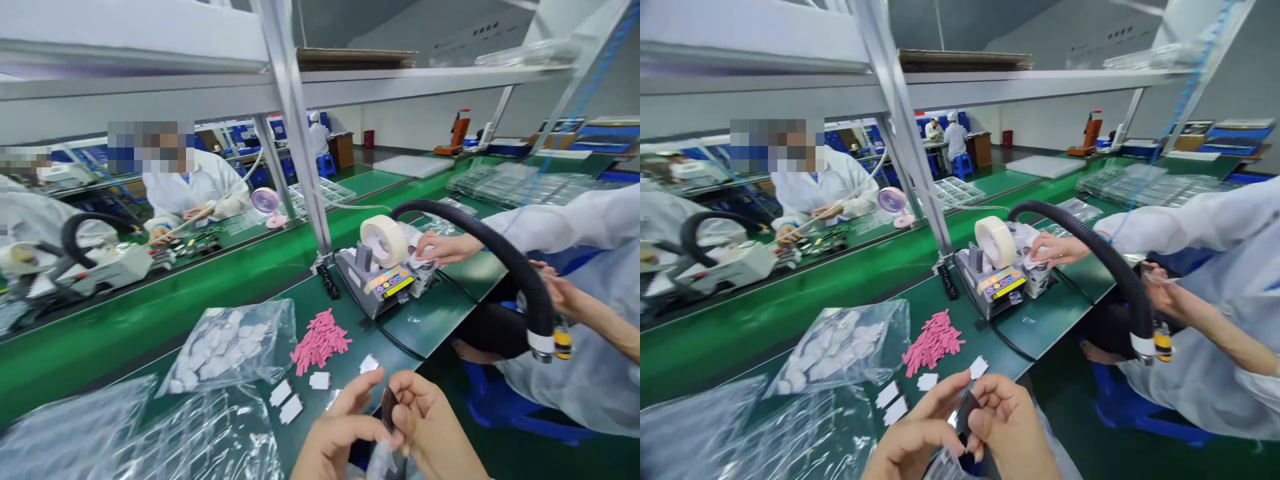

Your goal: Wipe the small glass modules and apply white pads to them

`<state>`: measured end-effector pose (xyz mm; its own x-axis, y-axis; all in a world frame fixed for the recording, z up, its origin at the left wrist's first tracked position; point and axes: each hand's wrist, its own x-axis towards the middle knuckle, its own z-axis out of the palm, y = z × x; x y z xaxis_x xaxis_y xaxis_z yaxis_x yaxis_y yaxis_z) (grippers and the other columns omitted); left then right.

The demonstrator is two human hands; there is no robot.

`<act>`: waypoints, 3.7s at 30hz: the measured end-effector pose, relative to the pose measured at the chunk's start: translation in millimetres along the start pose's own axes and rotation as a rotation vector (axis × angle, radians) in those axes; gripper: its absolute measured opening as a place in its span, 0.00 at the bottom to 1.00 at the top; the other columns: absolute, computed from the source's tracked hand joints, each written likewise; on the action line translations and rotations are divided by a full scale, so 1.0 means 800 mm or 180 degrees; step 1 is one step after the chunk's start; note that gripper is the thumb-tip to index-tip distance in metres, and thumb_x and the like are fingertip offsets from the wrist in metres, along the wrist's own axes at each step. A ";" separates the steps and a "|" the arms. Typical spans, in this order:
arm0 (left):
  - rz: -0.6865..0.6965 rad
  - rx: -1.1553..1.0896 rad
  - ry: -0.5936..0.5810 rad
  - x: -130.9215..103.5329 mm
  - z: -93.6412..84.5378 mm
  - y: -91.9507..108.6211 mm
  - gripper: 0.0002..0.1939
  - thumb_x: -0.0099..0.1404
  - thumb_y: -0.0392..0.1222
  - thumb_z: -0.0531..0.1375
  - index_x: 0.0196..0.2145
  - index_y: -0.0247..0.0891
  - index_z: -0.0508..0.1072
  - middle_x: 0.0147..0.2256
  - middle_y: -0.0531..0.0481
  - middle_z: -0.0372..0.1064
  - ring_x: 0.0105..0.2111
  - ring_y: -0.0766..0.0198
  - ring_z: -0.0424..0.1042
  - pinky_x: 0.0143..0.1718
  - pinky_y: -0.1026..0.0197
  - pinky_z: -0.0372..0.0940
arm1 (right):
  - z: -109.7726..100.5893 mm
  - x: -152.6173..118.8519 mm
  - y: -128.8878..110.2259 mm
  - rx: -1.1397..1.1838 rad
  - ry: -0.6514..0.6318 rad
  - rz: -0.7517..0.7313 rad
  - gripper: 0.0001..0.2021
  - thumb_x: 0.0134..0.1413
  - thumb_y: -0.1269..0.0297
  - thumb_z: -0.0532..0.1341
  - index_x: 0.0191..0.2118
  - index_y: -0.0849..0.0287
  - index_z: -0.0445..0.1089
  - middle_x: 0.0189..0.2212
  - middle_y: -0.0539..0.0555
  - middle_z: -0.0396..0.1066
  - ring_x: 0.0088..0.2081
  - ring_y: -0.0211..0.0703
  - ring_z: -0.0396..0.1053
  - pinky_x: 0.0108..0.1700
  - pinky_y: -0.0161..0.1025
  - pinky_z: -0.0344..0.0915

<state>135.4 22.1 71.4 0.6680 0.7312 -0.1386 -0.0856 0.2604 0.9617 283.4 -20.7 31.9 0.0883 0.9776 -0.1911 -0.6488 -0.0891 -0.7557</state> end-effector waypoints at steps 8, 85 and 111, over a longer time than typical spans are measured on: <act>0.0668 -0.0654 -0.0352 -0.043 -0.063 -0.015 0.23 0.47 0.62 0.63 0.33 0.43 0.81 0.52 0.38 0.63 0.34 0.52 0.72 0.45 0.44 0.64 | 0.070 0.014 0.037 0.0010 -0.0781 0.0325 0.22 0.39 0.52 0.70 0.28 0.56 0.57 0.19 0.42 0.63 0.13 0.27 0.59 0.15 0.24 0.54; -0.0182 -0.2763 0.0164 -0.053 -0.055 -0.011 0.19 0.54 0.54 0.63 0.30 0.32 0.77 0.31 0.47 0.67 0.33 0.63 0.68 0.38 0.58 0.63 | 0.090 0.023 -0.027 -0.5272 -0.1693 -0.3052 0.09 0.59 0.63 0.57 0.44 0.56 0.67 0.39 0.54 0.70 0.43 0.46 0.64 0.53 0.55 0.48; 0.0585 -0.3102 -0.0657 -0.051 -0.049 -0.005 0.19 0.55 0.58 0.60 0.34 0.40 0.78 0.45 0.46 0.71 0.46 0.58 0.69 0.46 0.56 0.63 | 0.081 0.024 0.013 -0.1618 -0.1433 -0.1068 0.20 0.45 0.46 0.64 0.43 0.47 0.66 0.40 0.53 0.71 0.40 0.45 0.70 0.37 0.41 0.72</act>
<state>79.6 16.2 64.1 0.6906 0.7124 0.1246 -0.7044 0.6235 0.3392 228.8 9.3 61.0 -0.1683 0.9415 0.2921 -0.2036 0.2568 -0.9448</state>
